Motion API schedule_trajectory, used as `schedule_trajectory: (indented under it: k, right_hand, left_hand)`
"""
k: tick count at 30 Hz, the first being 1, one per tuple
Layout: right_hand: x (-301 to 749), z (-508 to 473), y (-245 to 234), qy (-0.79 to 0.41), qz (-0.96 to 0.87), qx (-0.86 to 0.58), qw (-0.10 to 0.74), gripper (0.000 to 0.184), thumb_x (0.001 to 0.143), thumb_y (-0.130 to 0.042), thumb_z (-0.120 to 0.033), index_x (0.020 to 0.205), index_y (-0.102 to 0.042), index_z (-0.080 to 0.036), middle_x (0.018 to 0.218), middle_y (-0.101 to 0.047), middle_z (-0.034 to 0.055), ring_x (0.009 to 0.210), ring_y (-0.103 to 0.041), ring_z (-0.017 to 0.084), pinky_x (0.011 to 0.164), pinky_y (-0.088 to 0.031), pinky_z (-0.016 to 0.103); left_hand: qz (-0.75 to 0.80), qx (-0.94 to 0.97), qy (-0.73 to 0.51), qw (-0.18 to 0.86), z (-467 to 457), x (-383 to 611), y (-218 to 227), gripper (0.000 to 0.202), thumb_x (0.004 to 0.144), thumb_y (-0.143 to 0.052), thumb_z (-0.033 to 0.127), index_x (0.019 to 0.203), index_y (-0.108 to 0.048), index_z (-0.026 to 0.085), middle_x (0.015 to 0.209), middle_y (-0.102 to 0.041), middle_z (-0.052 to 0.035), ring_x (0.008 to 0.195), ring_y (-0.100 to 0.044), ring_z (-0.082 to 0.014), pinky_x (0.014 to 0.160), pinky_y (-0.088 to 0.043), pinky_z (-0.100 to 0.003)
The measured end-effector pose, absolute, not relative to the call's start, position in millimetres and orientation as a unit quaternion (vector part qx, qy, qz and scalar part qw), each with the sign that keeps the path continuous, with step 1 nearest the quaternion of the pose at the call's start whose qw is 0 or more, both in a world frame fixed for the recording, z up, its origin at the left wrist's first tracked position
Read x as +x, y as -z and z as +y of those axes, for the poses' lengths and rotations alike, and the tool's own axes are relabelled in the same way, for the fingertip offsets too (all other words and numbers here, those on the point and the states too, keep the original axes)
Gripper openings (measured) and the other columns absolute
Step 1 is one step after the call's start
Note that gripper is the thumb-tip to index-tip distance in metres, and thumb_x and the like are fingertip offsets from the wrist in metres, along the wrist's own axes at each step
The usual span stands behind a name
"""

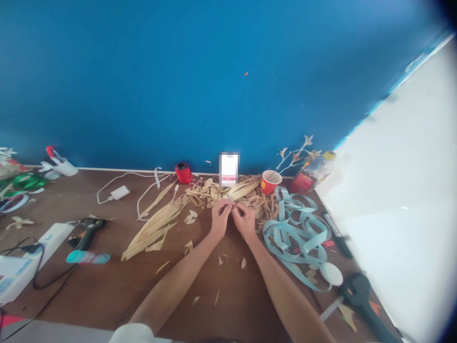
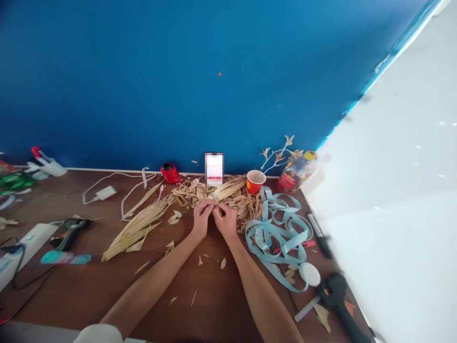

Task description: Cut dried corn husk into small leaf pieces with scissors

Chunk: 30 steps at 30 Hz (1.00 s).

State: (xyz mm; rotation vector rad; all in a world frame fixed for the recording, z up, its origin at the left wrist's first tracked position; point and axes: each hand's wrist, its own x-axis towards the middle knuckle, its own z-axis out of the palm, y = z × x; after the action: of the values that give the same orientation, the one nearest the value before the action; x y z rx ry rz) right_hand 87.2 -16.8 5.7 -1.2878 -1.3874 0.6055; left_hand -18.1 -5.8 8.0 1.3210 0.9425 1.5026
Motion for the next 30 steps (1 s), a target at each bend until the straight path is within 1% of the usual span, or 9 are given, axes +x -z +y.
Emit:
schedule_trajectory:
  k: [5, 8, 10, 12, 14, 21, 25, 28, 30]
  right_hand:
    - [89.0, -15.6, -9.1, -0.308, -0.58, -0.501, 0.563, 0.024, 0.082, -0.047, -0.023, 0.059, -0.048, -0.019, 0.057, -0.043, -0.0046, 0.056, -0.039, 0.011, 0.056, -0.032, 0.024]
    - [89.2, -15.6, -10.3, -0.318, -0.579, -0.493, 0.566, 0.02, 0.079, -0.046, -0.02, 0.06, -0.05, -0.019, 0.058, -0.045, -0.0047, 0.056, -0.04, 0.011, 0.057, -0.033, 0.024]
    - [88.7, -15.9, -10.3, -0.31, -0.577, -0.502, 0.565, 0.019, 0.078, -0.047, -0.02, 0.059, -0.049, -0.019, 0.056, -0.041, -0.0055, 0.055, -0.037, 0.011, 0.056, -0.031, 0.024]
    - [88.0, -16.3, -9.6, -0.294, -0.573, -0.517, 0.564, 0.022, 0.077, -0.048, -0.021, 0.056, -0.045, -0.019, 0.054, -0.034, -0.0064, 0.054, -0.032, 0.01, 0.054, -0.028, 0.024]
    - [87.6, -16.7, -8.7, -0.281, -0.572, -0.526, 0.563, 0.025, 0.077, -0.05, -0.021, 0.054, -0.041, -0.019, 0.054, -0.03, -0.0067, 0.054, -0.03, 0.009, 0.053, -0.026, 0.024]
    - [88.9, -17.2, -8.6, -0.294, -0.574, -0.507, 0.572, 0.019, 0.075, -0.045, -0.018, 0.057, -0.047, -0.018, 0.055, -0.038, -0.0056, 0.055, -0.035, 0.01, 0.055, -0.029, 0.024]
    - [89.2, -17.8, -8.4, -0.289, -0.575, -0.502, 0.577, 0.018, 0.075, -0.042, -0.016, 0.059, -0.05, -0.018, 0.055, -0.042, -0.0048, 0.055, -0.037, 0.011, 0.055, -0.031, 0.024]
    - [88.6, -18.7, -7.2, -0.272, -0.573, -0.514, 0.578, 0.018, 0.076, -0.044, -0.017, 0.059, -0.051, -0.018, 0.055, -0.041, -0.005, 0.054, -0.037, 0.011, 0.055, -0.031, 0.024]
    - [88.0, -19.5, -6.7, -0.264, -0.565, -0.525, 0.58, 0.018, 0.075, -0.046, -0.017, 0.058, -0.048, -0.018, 0.055, -0.038, -0.0056, 0.053, -0.035, 0.01, 0.054, -0.029, 0.024]
  left_hand:
    - [0.401, 0.52, -0.596, 0.462, -5.1, -18.2, -4.3, 0.013, 0.084, -0.059, 0.025, 0.083, -0.069, 0.017, 0.084, -0.063, -0.0034, 0.08, -0.059, -0.0159, 0.078, -0.046, -0.029]
    - [0.408, 0.519, -0.591, 0.463, -5.5, -17.9, -5.1, 0.013, 0.084, -0.059, 0.026, 0.084, -0.068, 0.017, 0.084, -0.063, -0.0032, 0.079, -0.058, -0.0153, 0.076, -0.046, -0.028]
    - [0.404, 0.526, -0.594, 0.455, -5.9, -17.7, -6.7, 0.013, 0.084, -0.059, 0.026, 0.083, -0.068, 0.017, 0.085, -0.063, -0.0035, 0.082, -0.058, -0.0159, 0.079, -0.045, -0.029]
    - [0.4, 0.533, -0.597, 0.447, -6.2, -17.4, -8.2, 0.012, 0.083, -0.059, 0.025, 0.081, -0.068, 0.017, 0.084, -0.063, -0.0036, 0.083, -0.059, -0.0164, 0.08, -0.045, -0.029]
    - [0.397, 0.535, -0.598, 0.445, -6.3, -17.3, -9.0, 0.012, 0.083, -0.059, 0.024, 0.08, -0.068, 0.017, 0.083, -0.063, -0.0035, 0.082, -0.058, -0.0164, 0.08, -0.045, -0.029]
    - [0.394, 0.539, -0.591, 0.454, -6.2, -18.8, -5.8, 0.012, 0.083, -0.059, 0.024, 0.079, -0.068, 0.017, 0.082, -0.062, -0.0035, 0.081, -0.058, -0.0165, 0.079, -0.045, -0.03]
    - [0.386, 0.54, -0.586, 0.465, -6.4, -19.2, -3.8, 0.013, 0.084, -0.058, 0.024, 0.081, -0.069, 0.018, 0.083, -0.063, -0.0039, 0.081, -0.058, -0.0168, 0.077, -0.046, -0.03]
    - [0.377, 0.549, -0.59, 0.457, -6.8, -19.1, -4.3, 0.015, 0.085, -0.057, 0.024, 0.081, -0.07, 0.018, 0.085, -0.063, -0.0046, 0.084, -0.059, -0.0178, 0.08, -0.046, -0.031]
    - [0.375, 0.555, -0.589, 0.452, -7.2, -19.0, -5.5, 0.016, 0.085, -0.057, 0.025, 0.082, -0.071, 0.018, 0.085, -0.064, -0.0051, 0.085, -0.059, -0.0182, 0.08, -0.046, -0.032]
